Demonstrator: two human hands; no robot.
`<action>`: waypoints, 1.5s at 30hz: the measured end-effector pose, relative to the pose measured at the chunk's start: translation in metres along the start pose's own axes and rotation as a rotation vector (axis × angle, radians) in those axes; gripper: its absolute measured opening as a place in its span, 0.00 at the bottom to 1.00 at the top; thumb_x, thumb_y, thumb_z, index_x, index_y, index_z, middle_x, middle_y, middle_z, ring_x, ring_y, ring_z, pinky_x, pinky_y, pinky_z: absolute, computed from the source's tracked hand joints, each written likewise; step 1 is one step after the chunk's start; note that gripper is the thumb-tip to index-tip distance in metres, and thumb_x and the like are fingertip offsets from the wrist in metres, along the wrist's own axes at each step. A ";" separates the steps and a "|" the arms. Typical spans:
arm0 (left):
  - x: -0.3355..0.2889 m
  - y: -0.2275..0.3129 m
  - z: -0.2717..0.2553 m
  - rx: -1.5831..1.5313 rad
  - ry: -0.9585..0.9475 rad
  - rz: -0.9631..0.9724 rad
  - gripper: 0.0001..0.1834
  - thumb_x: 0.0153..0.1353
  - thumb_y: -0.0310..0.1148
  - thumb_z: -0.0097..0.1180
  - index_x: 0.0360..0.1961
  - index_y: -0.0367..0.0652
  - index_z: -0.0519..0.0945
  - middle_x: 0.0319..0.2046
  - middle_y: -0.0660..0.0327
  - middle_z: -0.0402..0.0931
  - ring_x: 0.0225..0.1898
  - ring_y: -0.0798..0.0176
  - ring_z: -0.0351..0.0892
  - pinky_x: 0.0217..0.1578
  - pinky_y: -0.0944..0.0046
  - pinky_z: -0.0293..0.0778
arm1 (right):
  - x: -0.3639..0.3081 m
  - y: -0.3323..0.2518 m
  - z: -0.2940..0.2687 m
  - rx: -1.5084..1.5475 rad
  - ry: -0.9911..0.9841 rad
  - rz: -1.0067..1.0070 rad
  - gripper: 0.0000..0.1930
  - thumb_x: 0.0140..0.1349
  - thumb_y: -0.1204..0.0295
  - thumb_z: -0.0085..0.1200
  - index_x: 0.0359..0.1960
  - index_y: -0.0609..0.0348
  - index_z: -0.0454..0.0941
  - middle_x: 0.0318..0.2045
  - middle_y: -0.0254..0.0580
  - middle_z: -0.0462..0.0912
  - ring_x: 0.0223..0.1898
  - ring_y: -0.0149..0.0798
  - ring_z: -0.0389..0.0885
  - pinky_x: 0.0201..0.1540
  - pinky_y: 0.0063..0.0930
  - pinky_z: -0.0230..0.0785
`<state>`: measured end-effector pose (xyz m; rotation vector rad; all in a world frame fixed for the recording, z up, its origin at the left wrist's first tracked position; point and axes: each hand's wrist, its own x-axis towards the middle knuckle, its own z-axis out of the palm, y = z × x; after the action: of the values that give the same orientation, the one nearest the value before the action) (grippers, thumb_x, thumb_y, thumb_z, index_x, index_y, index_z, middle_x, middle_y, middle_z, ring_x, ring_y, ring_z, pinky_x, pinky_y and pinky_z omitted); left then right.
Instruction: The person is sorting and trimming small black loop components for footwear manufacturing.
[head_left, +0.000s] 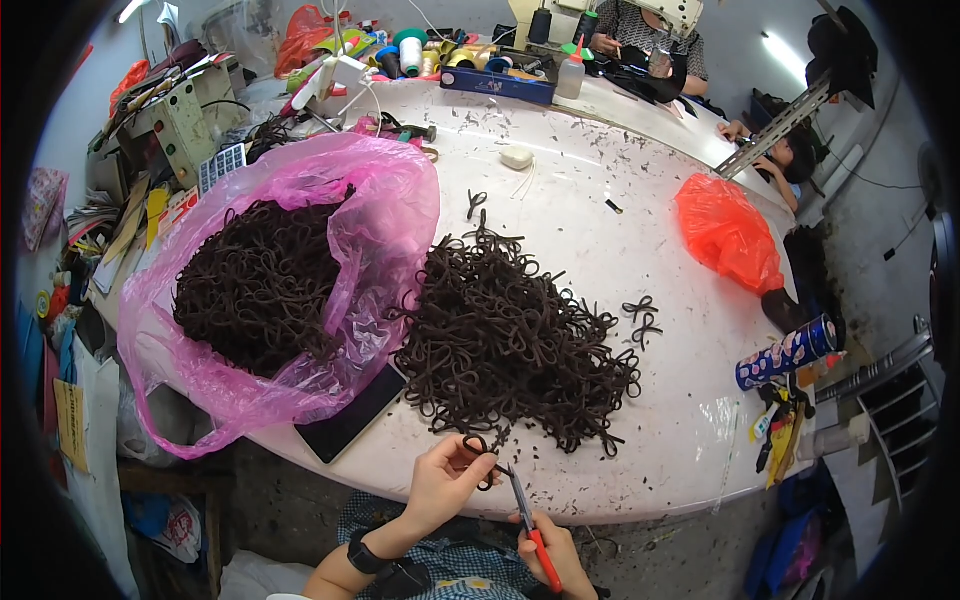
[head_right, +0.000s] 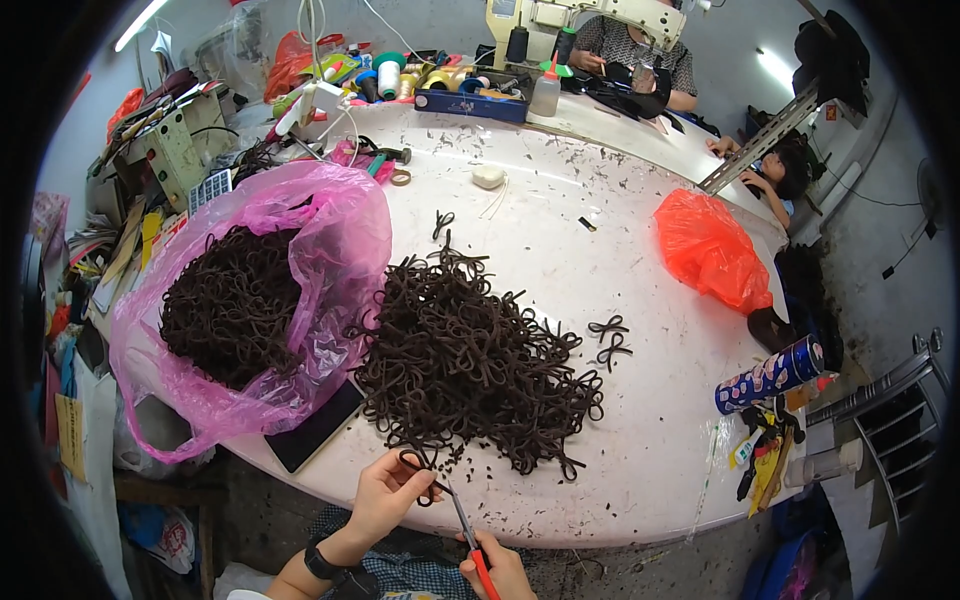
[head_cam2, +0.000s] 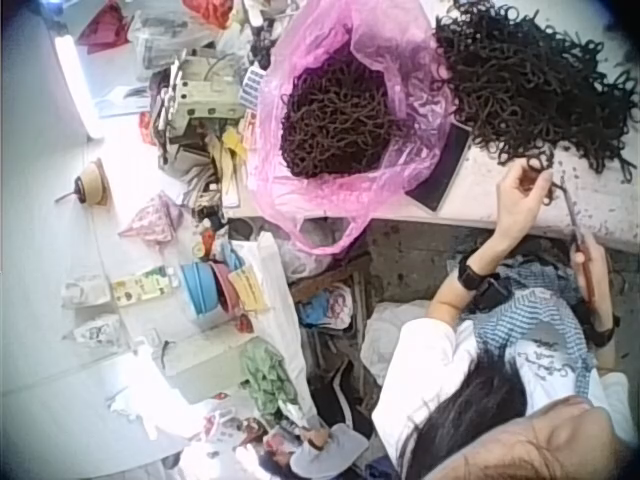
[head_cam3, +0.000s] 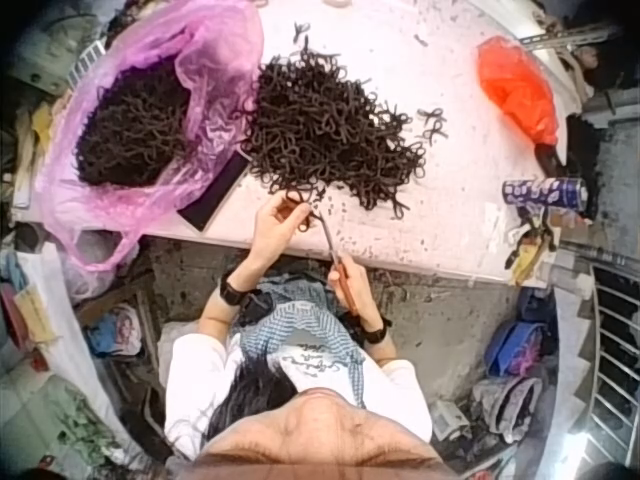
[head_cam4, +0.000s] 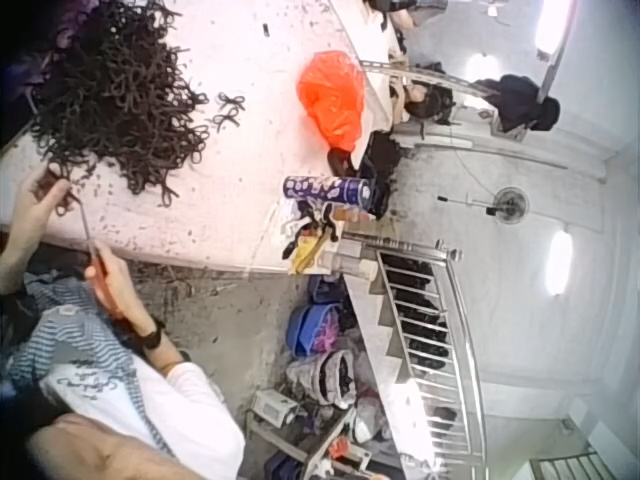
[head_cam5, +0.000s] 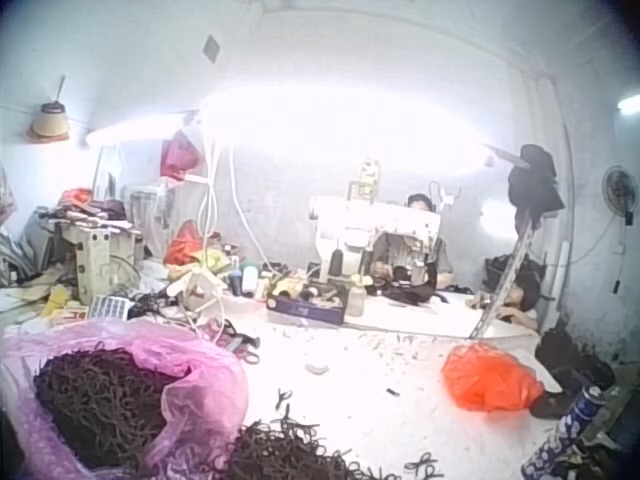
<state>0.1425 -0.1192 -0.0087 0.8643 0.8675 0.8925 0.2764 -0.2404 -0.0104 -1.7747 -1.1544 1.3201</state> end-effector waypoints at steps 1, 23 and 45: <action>0.000 0.000 0.000 0.000 0.000 0.000 0.06 0.52 0.21 0.50 0.31 0.34 0.68 0.24 0.60 0.73 0.26 0.70 0.75 0.28 0.74 0.70 | 0.000 0.001 0.000 0.005 0.013 -0.007 0.31 0.52 0.42 0.39 0.38 0.63 0.69 0.13 0.29 0.66 0.15 0.23 0.64 0.20 0.17 0.58; 0.026 0.046 -0.055 1.138 0.192 0.788 0.11 0.37 0.18 0.54 0.26 0.40 0.76 0.25 0.60 0.73 0.31 0.57 0.70 0.34 0.62 0.64 | 0.007 0.011 -0.012 -0.011 0.253 -0.002 0.28 0.53 0.45 0.42 0.35 0.62 0.70 0.09 0.30 0.67 0.13 0.23 0.67 0.18 0.16 0.58; 0.015 -0.009 -0.028 0.379 -0.072 0.129 0.08 0.49 0.20 0.50 0.34 0.36 0.74 0.24 0.60 0.76 0.26 0.72 0.76 0.28 0.75 0.71 | 0.003 0.009 -0.007 0.012 0.153 -0.023 0.28 0.52 0.46 0.45 0.34 0.64 0.70 0.11 0.31 0.69 0.15 0.24 0.69 0.20 0.17 0.61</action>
<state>0.1259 -0.1023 -0.0312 1.2850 0.9413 0.8135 0.2857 -0.2414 -0.0179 -1.8147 -1.0771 1.1542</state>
